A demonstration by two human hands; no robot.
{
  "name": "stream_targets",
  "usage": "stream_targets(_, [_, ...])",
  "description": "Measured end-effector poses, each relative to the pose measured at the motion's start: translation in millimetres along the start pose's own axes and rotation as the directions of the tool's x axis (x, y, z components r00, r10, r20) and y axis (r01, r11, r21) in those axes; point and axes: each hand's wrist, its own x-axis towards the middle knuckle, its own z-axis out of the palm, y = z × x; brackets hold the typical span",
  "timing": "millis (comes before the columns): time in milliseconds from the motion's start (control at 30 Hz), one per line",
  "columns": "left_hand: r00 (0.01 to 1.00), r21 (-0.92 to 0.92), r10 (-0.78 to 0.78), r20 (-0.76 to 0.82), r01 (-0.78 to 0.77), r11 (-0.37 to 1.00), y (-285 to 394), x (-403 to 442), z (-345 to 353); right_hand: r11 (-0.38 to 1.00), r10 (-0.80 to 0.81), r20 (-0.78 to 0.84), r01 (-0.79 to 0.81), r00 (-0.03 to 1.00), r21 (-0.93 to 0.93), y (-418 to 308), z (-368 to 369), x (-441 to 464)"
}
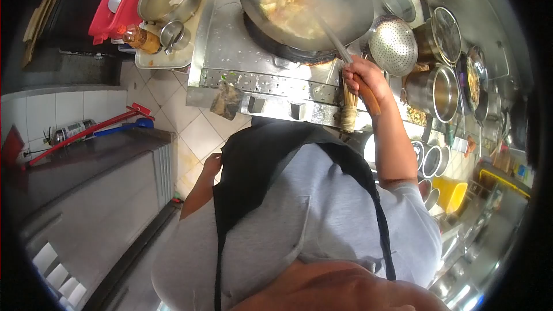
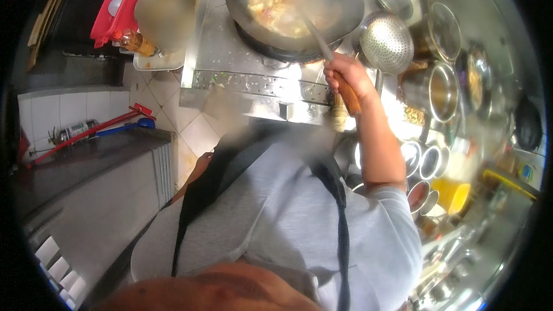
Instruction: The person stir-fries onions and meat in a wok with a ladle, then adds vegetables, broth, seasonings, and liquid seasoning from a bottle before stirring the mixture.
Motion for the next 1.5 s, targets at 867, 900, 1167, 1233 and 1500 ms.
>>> stream_targets(867, [0.997, -0.030, 0.079, -0.002, -0.079, 0.996, 3.9, 5.7, -25.2, 0.195, -0.330, -0.314, -0.261, 0.890, -0.945, 26.9, -23.2, -10.2])
stream_targets(900, [0.999, -0.111, -0.027, -0.019, 0.024, 0.993, 9.6, 1.7, -23.6, 0.195, -0.326, -0.310, -0.258, 0.893, -0.946, 25.3, -20.8, -1.3])
stream_targets(1167, [0.958, -0.222, -0.285, 0.002, 0.278, 0.934, 45.4, -30.8, -30.5, 0.470, -0.514, -0.357, -0.092, 0.780, -0.878, 15.1, -21.4, 39.1])
stream_targets(1233, [0.994, 0.009, -0.094, -0.064, 0.094, 0.996, 29.3, -30.9, -27.3, 0.531, -0.460, -0.337, -0.050, 0.822, -0.846, 24.0, -35.8, 49.5])
stream_targets(1500, [0.733, -0.140, 0.073, -0.676, -0.226, 0.964, 143.2, -18.8, -145.7, 0.177, -0.518, -0.299, -0.242, 0.802, -0.954, 44.1, 3.1, 21.3])
